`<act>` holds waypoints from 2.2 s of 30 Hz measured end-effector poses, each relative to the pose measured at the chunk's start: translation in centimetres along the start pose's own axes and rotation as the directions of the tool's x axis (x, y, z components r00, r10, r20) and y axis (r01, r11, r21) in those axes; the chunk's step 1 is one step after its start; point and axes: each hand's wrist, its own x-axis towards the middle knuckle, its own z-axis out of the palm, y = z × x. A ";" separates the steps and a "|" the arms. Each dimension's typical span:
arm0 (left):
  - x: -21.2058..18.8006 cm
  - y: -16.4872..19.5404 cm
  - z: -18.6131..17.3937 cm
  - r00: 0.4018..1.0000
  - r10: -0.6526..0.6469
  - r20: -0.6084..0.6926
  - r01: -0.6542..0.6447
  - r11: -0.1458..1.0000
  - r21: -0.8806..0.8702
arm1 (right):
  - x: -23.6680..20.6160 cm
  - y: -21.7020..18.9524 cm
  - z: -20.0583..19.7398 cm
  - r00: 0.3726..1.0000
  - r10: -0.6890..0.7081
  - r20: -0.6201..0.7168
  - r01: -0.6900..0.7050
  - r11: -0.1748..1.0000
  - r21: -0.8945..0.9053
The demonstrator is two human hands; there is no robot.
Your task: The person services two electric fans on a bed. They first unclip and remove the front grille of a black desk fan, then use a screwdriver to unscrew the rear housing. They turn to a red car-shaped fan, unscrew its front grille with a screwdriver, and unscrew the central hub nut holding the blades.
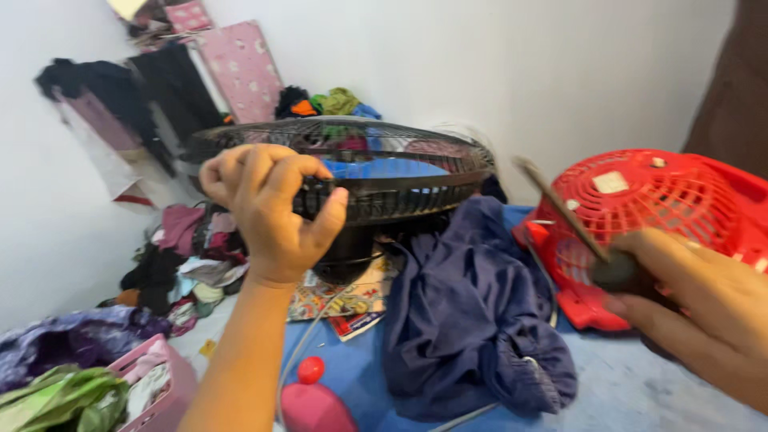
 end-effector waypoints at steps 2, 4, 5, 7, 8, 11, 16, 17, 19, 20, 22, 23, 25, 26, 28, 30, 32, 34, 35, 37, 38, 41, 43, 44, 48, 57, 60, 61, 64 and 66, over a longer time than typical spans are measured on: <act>-0.3 -0.6 -0.6 1.000 -0.026 -0.004 0.026 0.999 -0.023 | 0.9 -4.5 0.5 0.973 -0.210 -0.090 0.213 0.977 0.015; -0.5 -1.3 -1.0 0.999 -0.043 -0.006 0.043 0.998 -0.043 | 1.7 -8.4 0.9 0.822 -0.517 -0.239 0.527 0.849 -0.025; -0.5 -1.7 -1.3 0.999 -0.053 -0.007 0.052 0.996 -0.068 | 2.1 -9.9 1.2 0.862 -0.455 -0.224 0.459 0.888 -0.037; -0.7 -2.7 -1.8 0.997 -0.070 -0.006 0.069 0.991 -0.115 | 2.7 -12.2 1.6 0.926 -0.323 -0.197 0.316 0.947 -0.063; -0.7 -3.2 -2.0 0.997 -0.074 -0.001 0.073 0.988 -0.135 | 3.2 -13.1 1.8 0.907 -0.363 -0.212 0.349 0.932 -0.100; -1.0 -4.4 -2.4 0.996 -0.088 0.013 0.089 0.978 -0.189 | 4.2 -14.7 2.5 0.841 -0.474 -0.263 0.436 0.880 -0.191; -1.5 -5.3 -2.1 0.995 -0.093 0.028 0.097 0.974 -0.203 | 4.9 -16.0 3.4 0.675 -0.613 -0.412 0.569 0.787 -0.239; -1.6 -5.4 -2.1 0.995 -0.092 0.029 0.096 0.975 -0.198 | 5.0 -16.1 3.4 0.650 -0.634 -0.418 0.578 0.770 -0.270; -1.7 -5.5 -1.9 0.995 -0.092 0.031 0.097 0.977 -0.192 | 5.3 -16.4 3.3 0.602 -0.675 -0.426 0.590 0.736 -0.332; -1.7 -5.5 -1.8 0.996 -0.088 0.028 0.092 0.977 -0.193 | 5.7 -16.4 3.2 0.599 -0.686 -0.412 0.596 0.726 -0.343; -1.7 -5.6 -1.8 0.996 -0.082 0.026 0.085 0.977 -0.194 | 6.0 -16.6 3.0 0.597 -0.706 -0.381 0.607 0.708 -0.362; -1.7 -5.6 -1.9 0.996 -0.081 0.029 0.085 0.977 -0.193 | 6.2 -16.7 2.9 0.583 -0.718 -0.380 0.624 0.695 -0.357; -1.7 -5.6 -1.9 0.996 -0.078 0.032 0.082 0.978 -0.192 | 6.2 -16.9 2.6 0.553 -0.741 -0.381 0.657 0.669 -0.349; -1.6 -5.6 -2.0 0.996 -0.077 0.032 0.082 0.979 -0.186 | 6.1 -17.0 2.6 0.543 -0.741 -0.395 0.659 0.668 -0.346; -1.6 -5.4 -2.0 0.997 -0.073 0.029 0.077 0.981 -0.176 | 6.1 -17.4 2.6 0.522 -0.740 -0.424 0.663 0.665 -0.345; -1.6 -5.3 -1.9 0.997 -0.072 0.033 0.076 0.984 -0.159 | 6.1 -17.6 2.7 0.535 -0.728 -0.428 0.651 0.679 -0.340; -1.5 -5.2 -1.9 0.997 -0.072 0.036 0.077 0.986 -0.146 | 6.0 -17.8 2.7 0.550 -0.715 -0.433 0.640 0.693 -0.332; -1.5 -5.2 -1.9 0.996 -0.075 0.038 0.079 0.987 -0.137 | 6.0 -17.8 2.8 0.564 -0.701 -0.437 0.630 0.707 -0.322; -1.4 -5.2 -1.8 0.997 -0.071 0.037 0.075 0.987 -0.140 | 6.0 -17.7 2.8 0.557 -0.708 -0.434 0.635 0.700 -0.326; -1.4 -5.1 -1.8 0.997 -0.062 0.036 0.067 0.987 -0.144 | 6.1 -17.7 2.7 0.545 -0.721 -0.428 0.646 0.687 -0.334; -1.4 -5.0 -1.7 0.997 -0.064 0.033 0.068 0.988 -0.140 | 6.2 -17.7 2.7 0.544 -0.725 -0.421 0.650 0.682 -0.334; -1.3 -4.8 -1.6 0.998 -0.059 0.020 0.061 0.990 -0.129 | 6.5 -17.7 2.2 0.512 -0.762 -0.395 0.666 0.643 -0.377; -1.1 -4.7 -1.5 0.999 -0.047 0.015 0.049 0.991 -0.122 | 6.6 -17.6 1.7 0.460 -0.813 -0.358 0.676 0.582 -0.452; -1.0 -4.5 -1.6 0.999 -0.032 0.013 0.034 0.993 -0.117 | 6.7 -17.5 1.4 0.442 -0.825 -0.352 0.678 0.565 -0.471; -0.3 -3.9 -2.0 1.000 -0.011 0.001 0.011 0.990 -0.140 | 6.8 -16.9 0.9 0.375 -0.846 -0.380 0.690 0.528 -0.495; -0.4 -3.2 -2.4 0.998 0.022 -0.066 -0.039 0.964 -0.264 | 5.6 -13.1 4.2 0.732 -0.529 -0.429 0.560 0.826 -0.065; -0.6 -3.3 -2.4 0.997 0.025 -0.075 -0.044 0.965 -0.259 | 5.6 -10.1 4.9 0.779 -0.540 -0.318 0.585 0.809 0.060; -0.7 -3.3 -2.4 0.996 0.029 -0.083 -0.050 0.964 -0.262 | 5.9 -9.0 4.9 0.775 -0.570 -0.273 0.610 0.788 0.087; -0.8 -3.4 -2.5 0.996 0.031 -0.081 -0.052 0.962 -0.267 | 7.0 -6.0 5.0 0.968 -0.172 0.180 -0.003 0.716 0.698; -0.9 -3.5 -2.7 0.996 0.035 -0.081 -0.055 0.961 -0.271 | 6.7 -4.6 4.8 0.915 -0.284 0.286 -0.102 0.523 0.846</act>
